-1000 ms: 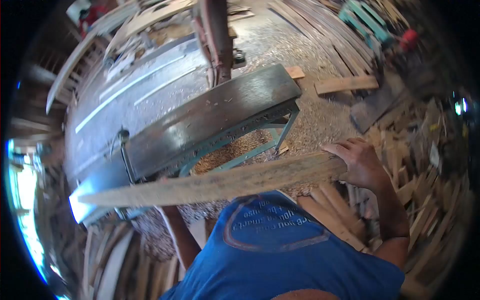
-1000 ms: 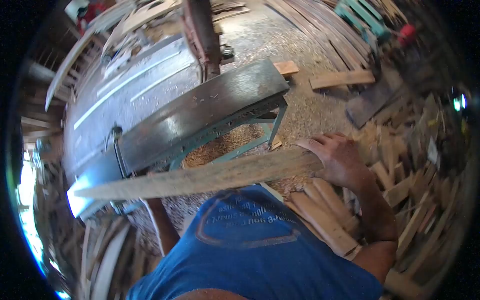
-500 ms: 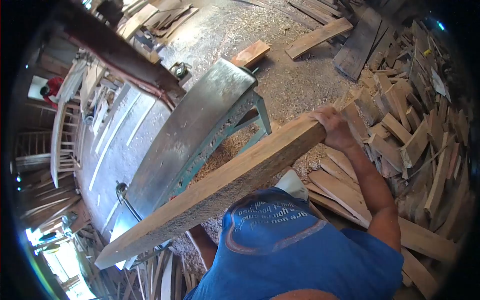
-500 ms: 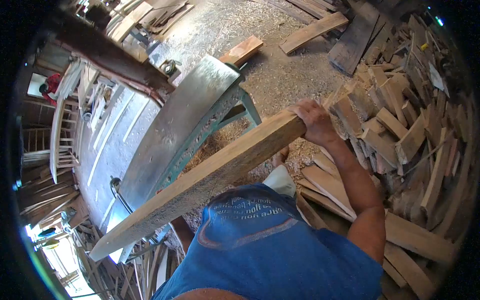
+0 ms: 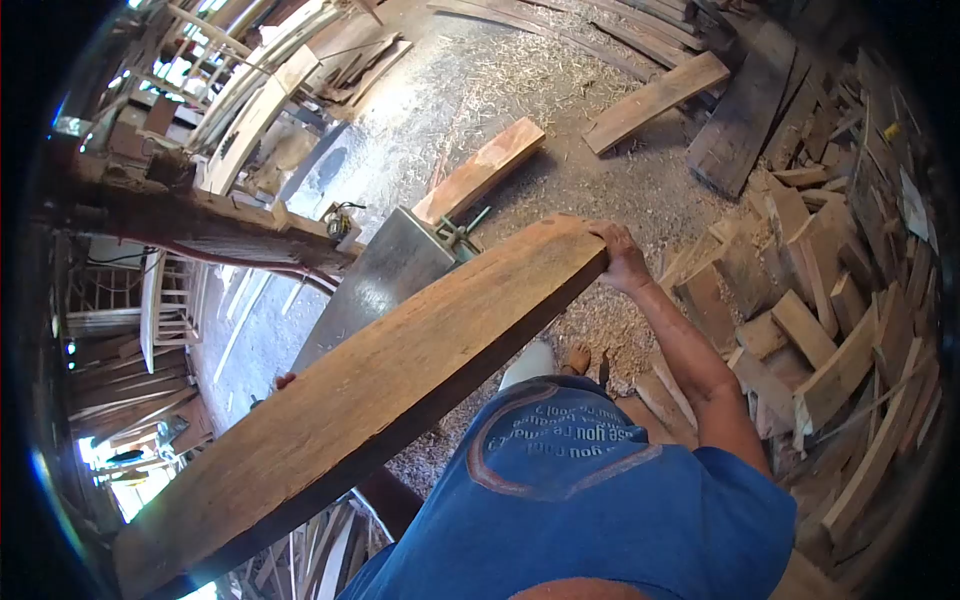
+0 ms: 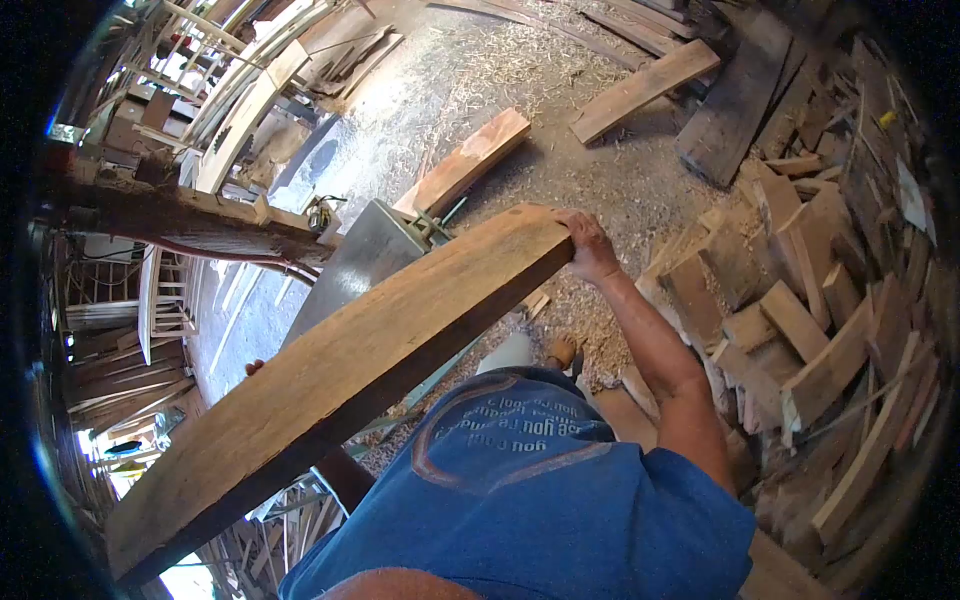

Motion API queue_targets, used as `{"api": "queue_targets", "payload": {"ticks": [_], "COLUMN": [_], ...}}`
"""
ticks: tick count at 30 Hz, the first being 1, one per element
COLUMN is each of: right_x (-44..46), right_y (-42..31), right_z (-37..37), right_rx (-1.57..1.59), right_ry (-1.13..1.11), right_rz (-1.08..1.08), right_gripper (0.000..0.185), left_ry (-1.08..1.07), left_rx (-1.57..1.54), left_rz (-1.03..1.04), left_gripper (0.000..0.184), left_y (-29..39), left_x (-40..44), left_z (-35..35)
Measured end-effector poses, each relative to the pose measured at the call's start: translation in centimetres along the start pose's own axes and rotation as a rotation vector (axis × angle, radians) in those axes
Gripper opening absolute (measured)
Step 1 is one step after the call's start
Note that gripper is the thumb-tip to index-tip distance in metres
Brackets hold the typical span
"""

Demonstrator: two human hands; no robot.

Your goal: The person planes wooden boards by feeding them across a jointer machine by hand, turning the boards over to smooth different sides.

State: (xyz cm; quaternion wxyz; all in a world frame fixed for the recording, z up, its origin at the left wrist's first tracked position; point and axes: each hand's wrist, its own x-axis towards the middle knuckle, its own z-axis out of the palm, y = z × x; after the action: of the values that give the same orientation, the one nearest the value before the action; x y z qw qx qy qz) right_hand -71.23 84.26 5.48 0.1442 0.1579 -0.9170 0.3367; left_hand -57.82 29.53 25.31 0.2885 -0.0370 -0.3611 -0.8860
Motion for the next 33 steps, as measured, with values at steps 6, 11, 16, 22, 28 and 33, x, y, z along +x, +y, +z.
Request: {"api": "queue_targets", "payload": {"ticks": [6, 11, 16, 22, 28, 33], "right_x": [6.1, 14.0, 24.1, 30.8, 33.1, 33.4], "right_y": [6.2, 12.5, 20.1, 28.3, 37.2, 48.9], "right_z": [2.6, 4.3, 7.1, 5.1, 1.1, -5.6], "right_rx": [0.048, 0.099, 0.182, 0.202, 0.153, 0.001], "right_ry": [-0.056, -0.047, -0.027, -0.166, -0.152, -0.223], "right_rz": [0.042, -0.019, -0.152, -0.092, -0.035, 0.029], "right_gripper": [0.067, 0.065, 0.062, 0.059, 0.057, 0.058], "left_ry": [-0.040, -0.054, -0.011, 0.021, -0.041, -0.087], "left_rx": [0.017, 0.023, 0.003, 0.025, 0.001, -0.004], "left_rz": [0.008, 0.052, 0.161, 0.155, 0.133, 0.070], "left_gripper": [0.063, 0.063, 0.064, 0.065, 0.066, 0.066], "left_y": [-6.5, -13.2, -21.6, -31.4, -42.8, -54.2], "left_x": [3.4, 6.8, 10.4, 13.4, 18.0, 20.8], "left_z": [6.0, 10.2, 14.7, 21.8, 29.1, 35.3]}}
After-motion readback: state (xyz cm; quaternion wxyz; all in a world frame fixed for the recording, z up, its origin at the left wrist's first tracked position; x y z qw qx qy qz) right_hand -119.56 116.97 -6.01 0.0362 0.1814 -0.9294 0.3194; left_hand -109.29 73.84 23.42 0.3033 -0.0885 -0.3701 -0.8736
